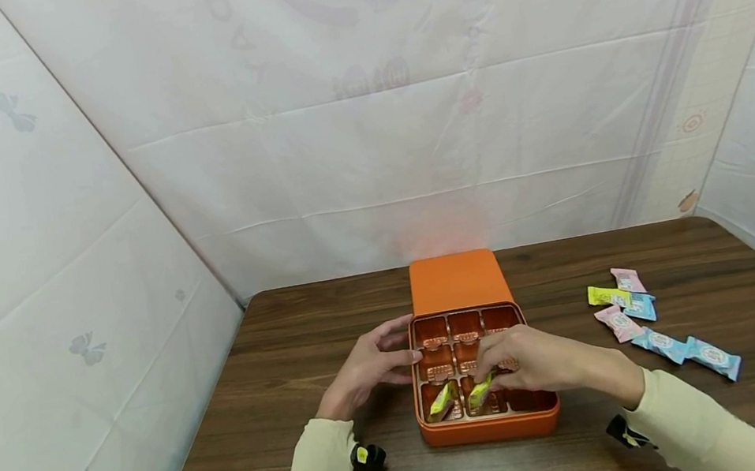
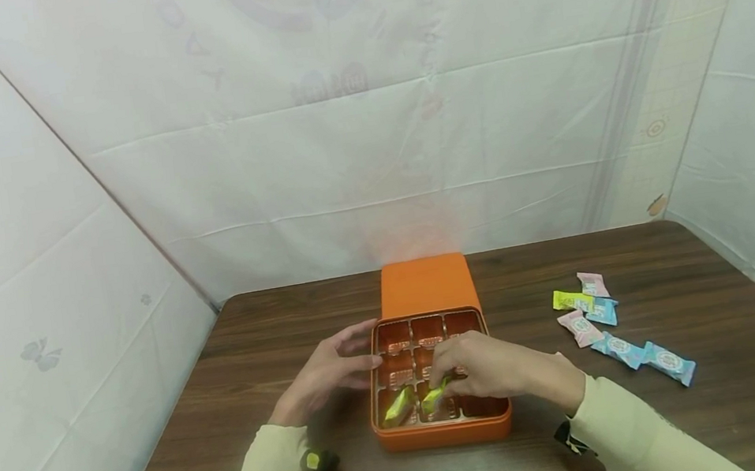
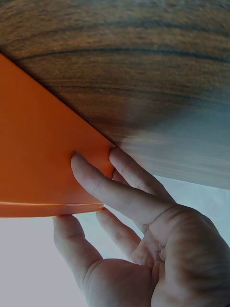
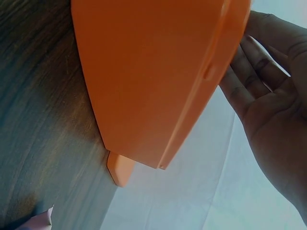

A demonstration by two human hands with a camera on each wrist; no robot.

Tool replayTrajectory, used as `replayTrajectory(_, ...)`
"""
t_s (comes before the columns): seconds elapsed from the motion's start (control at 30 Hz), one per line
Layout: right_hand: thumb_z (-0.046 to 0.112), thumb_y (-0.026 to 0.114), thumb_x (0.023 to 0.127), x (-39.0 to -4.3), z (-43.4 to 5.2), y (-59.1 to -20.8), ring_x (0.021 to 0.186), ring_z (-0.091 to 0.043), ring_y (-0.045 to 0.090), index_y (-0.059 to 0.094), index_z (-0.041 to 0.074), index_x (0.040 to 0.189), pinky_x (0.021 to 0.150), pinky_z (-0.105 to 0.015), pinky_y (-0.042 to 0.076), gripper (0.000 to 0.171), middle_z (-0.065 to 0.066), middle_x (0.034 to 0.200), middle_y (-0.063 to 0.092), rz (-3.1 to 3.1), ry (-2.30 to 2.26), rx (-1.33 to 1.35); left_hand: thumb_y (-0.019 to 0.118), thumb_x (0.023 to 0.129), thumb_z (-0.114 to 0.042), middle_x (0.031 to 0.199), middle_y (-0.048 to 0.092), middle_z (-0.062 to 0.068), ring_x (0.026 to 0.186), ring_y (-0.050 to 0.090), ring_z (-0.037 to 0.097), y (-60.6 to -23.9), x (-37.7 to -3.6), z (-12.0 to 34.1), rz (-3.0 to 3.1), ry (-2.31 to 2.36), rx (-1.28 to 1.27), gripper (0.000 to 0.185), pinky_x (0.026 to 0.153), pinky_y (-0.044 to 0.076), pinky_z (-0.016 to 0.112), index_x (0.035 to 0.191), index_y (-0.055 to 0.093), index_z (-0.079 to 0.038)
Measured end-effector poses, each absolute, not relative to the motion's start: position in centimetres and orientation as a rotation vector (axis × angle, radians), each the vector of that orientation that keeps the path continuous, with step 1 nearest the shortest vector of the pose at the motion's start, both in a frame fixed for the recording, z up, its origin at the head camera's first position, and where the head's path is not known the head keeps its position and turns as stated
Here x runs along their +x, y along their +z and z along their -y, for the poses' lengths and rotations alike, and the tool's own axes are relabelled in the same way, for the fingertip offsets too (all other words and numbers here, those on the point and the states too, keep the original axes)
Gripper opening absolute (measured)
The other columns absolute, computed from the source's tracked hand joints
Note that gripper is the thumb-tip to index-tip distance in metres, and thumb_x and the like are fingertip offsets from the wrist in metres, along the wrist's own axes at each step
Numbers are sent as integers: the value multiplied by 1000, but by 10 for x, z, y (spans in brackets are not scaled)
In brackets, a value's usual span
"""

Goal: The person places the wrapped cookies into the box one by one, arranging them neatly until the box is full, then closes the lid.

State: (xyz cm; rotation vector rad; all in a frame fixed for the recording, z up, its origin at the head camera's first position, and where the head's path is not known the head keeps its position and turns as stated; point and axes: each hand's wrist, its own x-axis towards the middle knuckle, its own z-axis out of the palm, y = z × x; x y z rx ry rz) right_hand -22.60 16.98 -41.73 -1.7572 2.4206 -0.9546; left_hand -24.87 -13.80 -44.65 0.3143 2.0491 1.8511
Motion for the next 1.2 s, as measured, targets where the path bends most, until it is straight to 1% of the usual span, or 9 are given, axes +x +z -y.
replayTrajectory(0.17, -6, 83, 89, -226, -170, -418, 94, -7, 68, 80, 12, 103, 76, -30, 62, 23, 5, 103, 72, -2412, -986, -1778, 76, 98, -4, 151, 54, 26, 112, 72, 35, -446, -249, 138, -2052, 1848, 313, 68, 82, 64, 52, 160, 48, -9)
replayTrajectory(0.27, -7, 83, 89, -226, -170, -419, 93, -7, 68, 79, 10, 102, 75, -29, 62, 22, 4, 102, 72, -2403, -1017, -1778, 76, 98, -4, 151, 54, 26, 112, 72, 35, -447, -248, 139, -2051, 1847, 316, 69, 82, 64, 52, 161, 48, -9)
replayTrajectory(0.43, -4, 82, 91, -226, -171, -418, 97, -9, 69, 79, 10, 105, 78, -34, 63, 19, 1, 104, 73, -2409, -1053, -1753, 76, 98, -4, 151, 54, 26, 112, 72, 35, -447, -248, 139, -2047, 1848, 324, 70, 82, 64, 52, 161, 47, -8)
replayTrajectory(0.53, -2, 81, 93, -226, -172, -417, 95, -10, 69, 79, 11, 107, 77, -35, 62, 19, 1, 105, 74, -2421, -1067, -1734, 77, 98, -4, 151, 54, 26, 112, 72, 35, -448, -249, 139, -2047, 1849, 326, 70, 82, 64, 52, 161, 47, -8)
replayTrajectory(0.73, 3, 80, 96, -228, -176, -416, 94, -18, 71, 78, 10, 111, 78, -38, 62, 17, 0, 106, 74, -2460, -1078, -1713, 77, 98, -5, 151, 54, 26, 114, 71, 36, -448, -249, 139, -2043, 1851, 330, 70, 83, 64, 52, 161, 47, -8)
replayTrajectory(0.93, 6, 79, 97, -230, -183, -414, 101, -16, 70, 77, 12, 114, 81, -42, 62, 18, -1, 111, 74, -2550, -1050, -1646, 78, 98, -6, 151, 54, 26, 114, 71, 36, -448, -249, 139, -2049, 1851, 317, 69, 82, 64, 52, 160, 49, -10)
replayTrajectory(1.1, 12, 77, 100, -231, -191, -410, 101, -18, 70, 77, 14, 117, 82, -43, 62, 17, 0, 116, 72, -2589, -1046, -1566, 78, 98, -6, 150, 55, 26, 114, 71, 36, -447, -248, 139, -2052, 1849, 318, 70, 82, 64, 52, 161, 48, -10)
replayTrajectory(1.2, 11, 78, 99, -233, -195, -410, 100, -20, 71, 77, 15, 117, 81, -42, 62, 19, 0, 115, 73, -2610, -1057, -1558, 78, 98, -6, 150, 55, 26, 113, 71, 36, -447, -249, 139, -2052, 1849, 319, 70, 82, 64, 52, 161, 48, -9)
